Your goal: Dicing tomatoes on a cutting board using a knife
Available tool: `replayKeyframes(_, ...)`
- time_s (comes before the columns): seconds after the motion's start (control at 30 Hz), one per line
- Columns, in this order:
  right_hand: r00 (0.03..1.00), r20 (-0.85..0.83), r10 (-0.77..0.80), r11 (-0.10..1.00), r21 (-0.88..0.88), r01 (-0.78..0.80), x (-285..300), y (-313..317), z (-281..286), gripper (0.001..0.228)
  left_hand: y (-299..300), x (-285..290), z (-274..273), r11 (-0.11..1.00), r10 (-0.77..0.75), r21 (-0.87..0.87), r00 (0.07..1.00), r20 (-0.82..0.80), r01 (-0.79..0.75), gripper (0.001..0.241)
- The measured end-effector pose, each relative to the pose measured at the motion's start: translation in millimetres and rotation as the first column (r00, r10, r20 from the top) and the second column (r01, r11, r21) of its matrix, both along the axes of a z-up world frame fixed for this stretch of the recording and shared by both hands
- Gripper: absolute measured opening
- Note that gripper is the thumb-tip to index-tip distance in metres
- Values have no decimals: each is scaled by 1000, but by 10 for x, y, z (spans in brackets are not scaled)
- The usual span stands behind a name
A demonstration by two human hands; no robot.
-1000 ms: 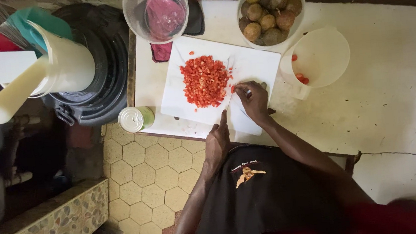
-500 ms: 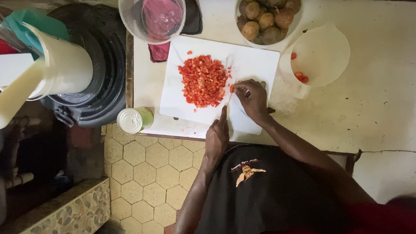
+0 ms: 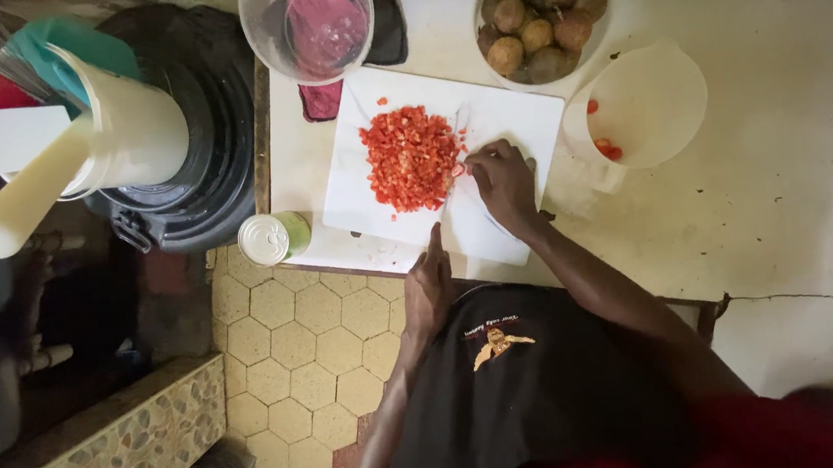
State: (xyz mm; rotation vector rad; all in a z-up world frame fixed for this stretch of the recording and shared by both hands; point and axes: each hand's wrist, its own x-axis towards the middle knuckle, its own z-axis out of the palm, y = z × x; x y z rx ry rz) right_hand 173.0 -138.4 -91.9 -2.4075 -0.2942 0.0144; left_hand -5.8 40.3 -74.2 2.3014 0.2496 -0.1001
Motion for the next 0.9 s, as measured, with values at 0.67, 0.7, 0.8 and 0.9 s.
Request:
replayKeyframes(0.67, 978, 173, -113, 963, 260, 66, -46, -58, -458, 13, 10, 279, -290, 957, -139, 240, 984, -111, 162, 58)
replayKeyframes(0.7, 980, 163, -115, 968, 239, 74, -40, -61, -469, 12, 8, 286, -317, 954, -129, 255, 983, -131, 159, 56)
replayKeyframes(0.8, 979, 168, -117, 971, 228, 77, -44, -47, -409, 11, -7, 306, 35, 964, -156, 199, 982, -104, 174, 62)
replayKeyframes(0.9, 979, 168, -112, 969, 235, 70, -49, -50, -402, 12, -16, 330, 147, 976, -155, 143, 984, -92, 167, 58)
